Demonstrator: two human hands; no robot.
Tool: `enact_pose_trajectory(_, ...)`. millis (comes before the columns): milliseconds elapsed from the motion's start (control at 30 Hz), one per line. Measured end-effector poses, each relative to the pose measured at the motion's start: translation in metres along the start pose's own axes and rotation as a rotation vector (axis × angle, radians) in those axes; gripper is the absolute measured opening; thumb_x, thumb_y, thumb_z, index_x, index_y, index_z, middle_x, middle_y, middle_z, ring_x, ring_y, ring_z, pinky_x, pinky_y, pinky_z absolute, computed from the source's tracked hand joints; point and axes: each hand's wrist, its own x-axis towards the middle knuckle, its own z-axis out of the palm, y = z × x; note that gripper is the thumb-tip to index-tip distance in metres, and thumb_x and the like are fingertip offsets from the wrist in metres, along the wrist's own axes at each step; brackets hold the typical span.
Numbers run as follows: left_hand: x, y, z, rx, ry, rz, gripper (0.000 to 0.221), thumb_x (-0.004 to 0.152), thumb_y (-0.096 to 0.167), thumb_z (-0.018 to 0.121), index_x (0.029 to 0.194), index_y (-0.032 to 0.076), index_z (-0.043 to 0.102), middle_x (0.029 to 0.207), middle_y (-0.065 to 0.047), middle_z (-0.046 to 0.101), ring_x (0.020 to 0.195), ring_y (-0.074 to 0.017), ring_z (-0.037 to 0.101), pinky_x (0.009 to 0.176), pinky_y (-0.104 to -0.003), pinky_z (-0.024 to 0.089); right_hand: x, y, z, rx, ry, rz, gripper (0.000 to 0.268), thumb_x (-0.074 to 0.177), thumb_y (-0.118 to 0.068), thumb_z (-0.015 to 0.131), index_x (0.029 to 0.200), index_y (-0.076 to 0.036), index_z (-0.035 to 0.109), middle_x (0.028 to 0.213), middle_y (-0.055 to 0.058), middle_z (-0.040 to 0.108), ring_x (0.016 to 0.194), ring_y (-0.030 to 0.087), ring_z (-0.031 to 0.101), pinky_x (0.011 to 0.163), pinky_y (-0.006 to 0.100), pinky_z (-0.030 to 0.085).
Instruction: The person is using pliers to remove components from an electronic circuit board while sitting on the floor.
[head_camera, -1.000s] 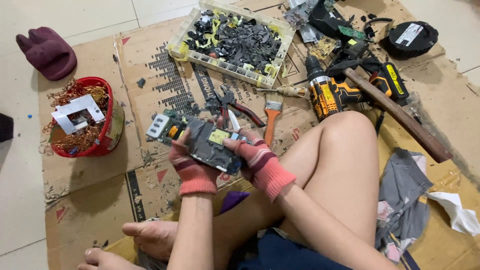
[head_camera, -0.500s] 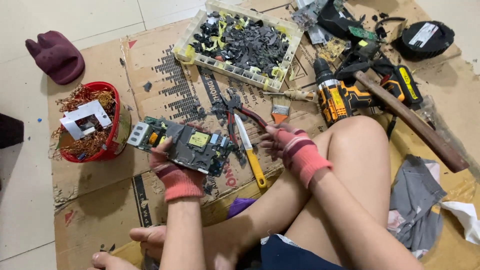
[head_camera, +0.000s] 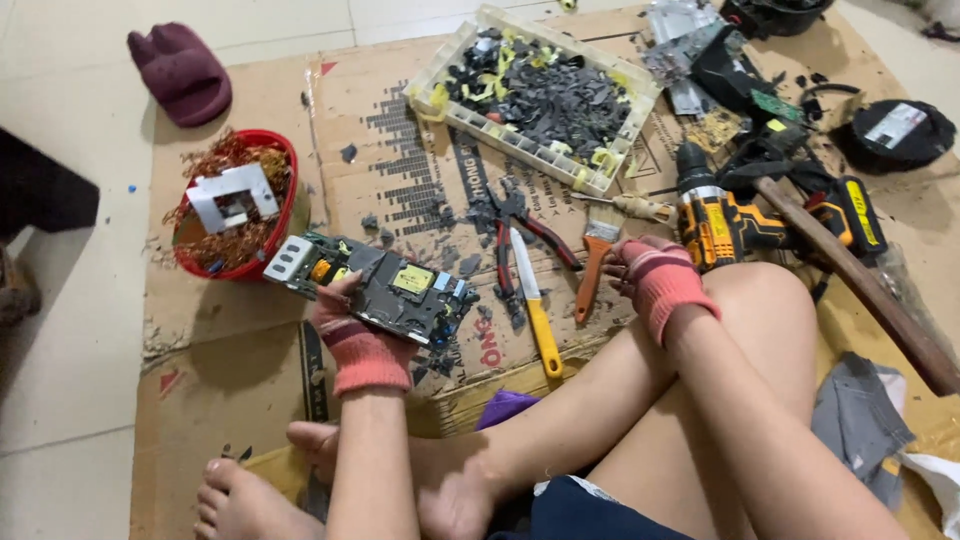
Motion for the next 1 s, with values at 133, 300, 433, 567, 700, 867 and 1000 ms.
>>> enact_pose_trajectory(133,-0.03,0.005,0.009,-0.003,0.012,0.093,0.031,0.069,0.01,0.071,0.1,0.009,0.068,0.095,-0.009,0.073,0.082,-0.0246,0.07,0.082,-0.043,0.06,0.018,0.001,0.024,-0.557,0.132,-0.192,0.053,0.084,-0.037,0.073,0.132,-0.017,0.066,0.088,0.02,0.074,0.077,0.028,0.075,0.065,0.039,0.063)
enact_pose_trajectory(300,0.002,0.014,-0.014,-0.116,0.051,0.065,0.024,0.069,0.015,0.072,0.092,0.009,0.068,0.089,-0.008,0.07,0.08,-0.0281,0.067,0.08,-0.046,0.057,0.007,-0.018,0.083,-0.641,0.044,-0.171,0.048,0.087,-0.032,0.068,0.131,-0.013,0.063,0.09,0.018,0.07,0.071,0.025,0.069,0.06,0.036,0.059)
enact_pose_trajectory(433,0.007,0.024,-0.018,-0.108,0.074,0.118,0.027,0.067,0.016,0.073,0.093,0.012,0.067,0.092,-0.007,0.07,0.084,-0.0265,0.067,0.082,-0.044,0.057,0.004,-0.03,0.103,-0.703,-0.007,-0.159,0.046,0.089,-0.029,0.065,0.131,-0.011,0.062,0.091,0.017,0.068,0.068,0.023,0.066,0.058,0.035,0.057)
enact_pose_trajectory(567,-0.01,0.025,-0.009,-0.155,0.09,0.047,0.026,0.066,0.017,0.071,0.092,0.013,0.066,0.094,-0.008,0.069,0.086,-0.0276,0.066,0.083,-0.047,0.054,-0.008,-0.03,0.111,-0.766,-0.036,-0.119,0.042,0.092,-0.025,0.061,0.13,-0.007,0.06,0.092,0.016,0.065,0.063,0.021,0.06,0.054,0.032,0.053)
enact_pose_trajectory(700,-0.028,0.029,0.004,-0.175,0.094,0.012,0.027,0.067,0.013,0.067,0.093,0.009,0.068,0.094,-0.012,0.07,0.09,-0.0329,0.068,0.086,-0.05,0.055,-0.021,-0.033,0.119,-0.818,-0.08,-0.097,0.038,0.095,-0.021,0.057,0.129,-0.004,0.057,0.094,0.015,0.062,0.058,0.018,0.055,0.049,0.03,0.05)
enact_pose_trajectory(867,-0.01,0.023,-0.004,-0.093,0.068,-0.013,0.032,0.067,0.013,0.065,0.099,0.007,0.067,0.098,-0.012,0.07,0.092,-0.0333,0.068,0.087,-0.05,0.054,-0.045,-0.049,0.124,-0.825,-0.051,-0.06,0.035,0.098,-0.017,0.053,0.129,0.0,0.055,0.095,0.014,0.059,0.054,0.016,0.05,0.045,0.028,0.046)
enact_pose_trajectory(1000,-0.036,0.012,0.02,-0.056,0.085,0.054,0.036,0.068,0.012,0.067,0.104,0.006,0.065,0.101,-0.014,0.067,0.093,-0.0338,0.066,0.092,-0.049,0.053,0.134,0.019,0.099,-0.2,-0.14,0.223,0.036,0.077,-0.005,0.071,0.112,0.005,0.07,0.079,0.03,0.068,0.072,0.056,0.067,0.065,0.076,0.052)
